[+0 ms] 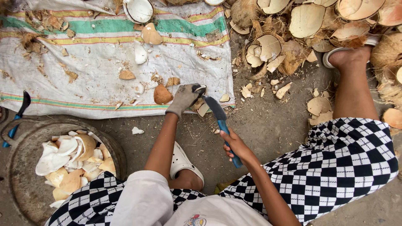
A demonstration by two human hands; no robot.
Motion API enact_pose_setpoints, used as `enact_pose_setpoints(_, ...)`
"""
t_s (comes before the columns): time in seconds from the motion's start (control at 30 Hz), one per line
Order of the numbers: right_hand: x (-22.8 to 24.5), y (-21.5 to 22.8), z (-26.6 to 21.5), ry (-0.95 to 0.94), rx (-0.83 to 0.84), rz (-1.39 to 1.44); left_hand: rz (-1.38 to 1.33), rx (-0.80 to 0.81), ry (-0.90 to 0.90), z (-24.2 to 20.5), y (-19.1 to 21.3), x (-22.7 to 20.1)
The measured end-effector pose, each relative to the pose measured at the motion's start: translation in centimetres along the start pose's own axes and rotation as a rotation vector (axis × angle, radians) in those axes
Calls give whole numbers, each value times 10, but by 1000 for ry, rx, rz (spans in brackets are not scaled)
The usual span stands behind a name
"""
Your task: The person uses a curved blade to scrape the white meat out of coconut shell halves by hand and places the pieces into a large bowl.
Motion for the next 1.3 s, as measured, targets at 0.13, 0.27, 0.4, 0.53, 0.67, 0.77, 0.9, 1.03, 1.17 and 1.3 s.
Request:
enact_pose_setpoints(0.13,4,10,-2,122,-209,-284,216,36,-3,10,-18,-14)
enact_pose_setpoints(0.27,16,14,-3,100,-289,-447,126,16,71,10,-10,-17)
enact_pose_setpoints(0.4,21,5,-2,72,-272,-425,-155,-65,94,16,0,-8)
enact_pose_setpoints(0.53,23,5,-1,137,-300,-404,-131,-153,49,20,-1,-9)
enact_pose_setpoints(0.67,17,22,2,143,-350,-374,7,15,72,40,-28,-8)
enact_pose_setpoints(0.77,11,23,9,106,-237,-183,-349,-61,328,54,-47,25)
enact_pose_setpoints(0.9,20,12,12,141,-257,-295,-544,-270,11,69,-39,51)
enact_pose_setpoints(1.03,22,1,18,178,-272,-314,-681,-388,226,76,-41,79)
enact_pose_setpoints(1.17,23,-1,23,233,-377,-416,-772,-435,193,72,-33,86)
enact_pose_setpoints(1.3,9,-3,17,219,-317,-324,-1044,-496,267,22,-40,69)
Point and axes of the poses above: each hand's wrist, its own z-axis towards the middle knuckle, its own y-axis out of the back of the hand, x = y × z, the point moved 7 cm from there along z, towards the middle knuckle, and after that the axes turned 12 degrees about -y, right-handed, at the moved point
